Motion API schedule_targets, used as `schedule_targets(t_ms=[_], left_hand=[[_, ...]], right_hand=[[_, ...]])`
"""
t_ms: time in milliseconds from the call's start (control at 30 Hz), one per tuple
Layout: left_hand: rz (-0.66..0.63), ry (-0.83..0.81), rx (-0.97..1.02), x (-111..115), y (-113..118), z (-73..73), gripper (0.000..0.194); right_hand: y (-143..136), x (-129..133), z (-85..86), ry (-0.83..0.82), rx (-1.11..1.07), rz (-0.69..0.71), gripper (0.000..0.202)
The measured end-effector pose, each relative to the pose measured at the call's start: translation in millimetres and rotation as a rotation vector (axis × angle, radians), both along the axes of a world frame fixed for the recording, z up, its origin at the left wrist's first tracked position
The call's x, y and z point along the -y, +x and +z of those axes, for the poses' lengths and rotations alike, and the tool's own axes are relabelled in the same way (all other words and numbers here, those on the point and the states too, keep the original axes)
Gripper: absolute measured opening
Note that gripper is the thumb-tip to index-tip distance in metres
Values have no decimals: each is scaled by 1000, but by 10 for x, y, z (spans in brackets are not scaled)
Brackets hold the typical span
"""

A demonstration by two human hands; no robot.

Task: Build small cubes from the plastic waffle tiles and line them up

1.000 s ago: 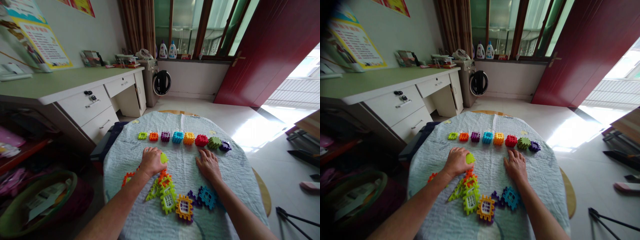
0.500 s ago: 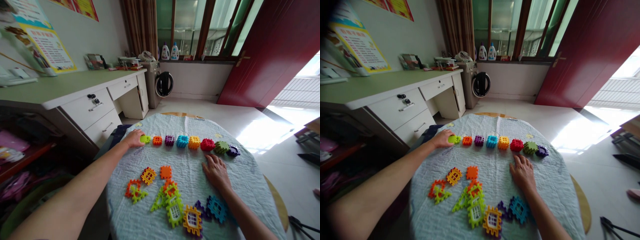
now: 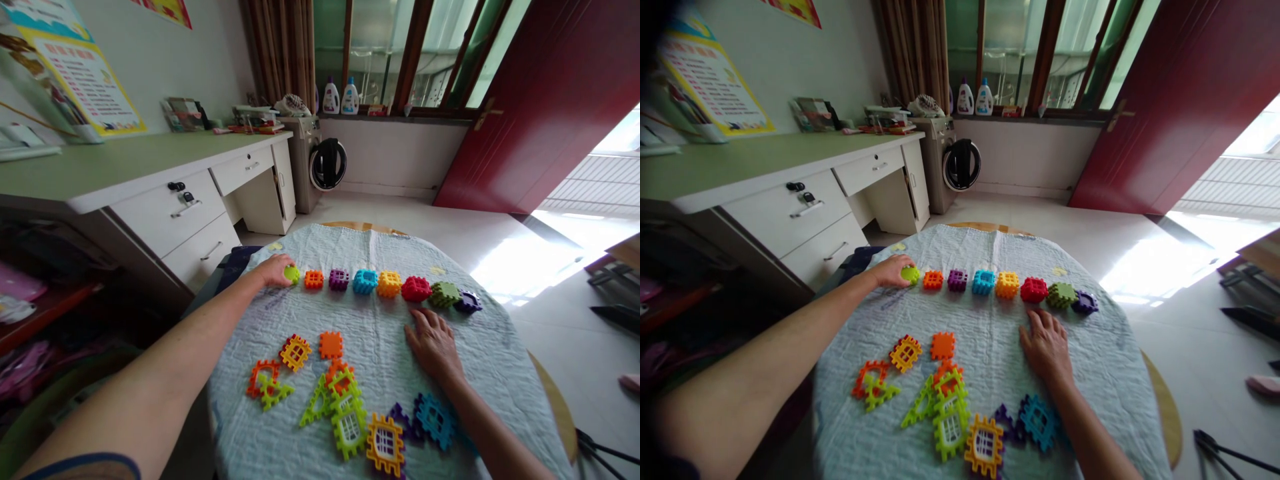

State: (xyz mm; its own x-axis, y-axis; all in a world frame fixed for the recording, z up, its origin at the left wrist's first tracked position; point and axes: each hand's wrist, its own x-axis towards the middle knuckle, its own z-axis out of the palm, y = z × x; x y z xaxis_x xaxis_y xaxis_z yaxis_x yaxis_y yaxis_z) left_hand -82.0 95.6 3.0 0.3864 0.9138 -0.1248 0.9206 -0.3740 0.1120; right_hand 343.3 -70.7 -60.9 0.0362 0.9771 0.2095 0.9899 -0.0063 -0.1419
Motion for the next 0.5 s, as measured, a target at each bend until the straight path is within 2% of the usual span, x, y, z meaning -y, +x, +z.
schedule_targets(t_ms=[233, 500], left_hand=[[-7, -71, -11, -14, -17, 5, 59], [-36, -93, -44, -94, 18, -74, 61]], right_hand=[[-4, 5, 18, -11, 23, 3, 44], [5, 0, 10, -6, 15, 12, 44]])
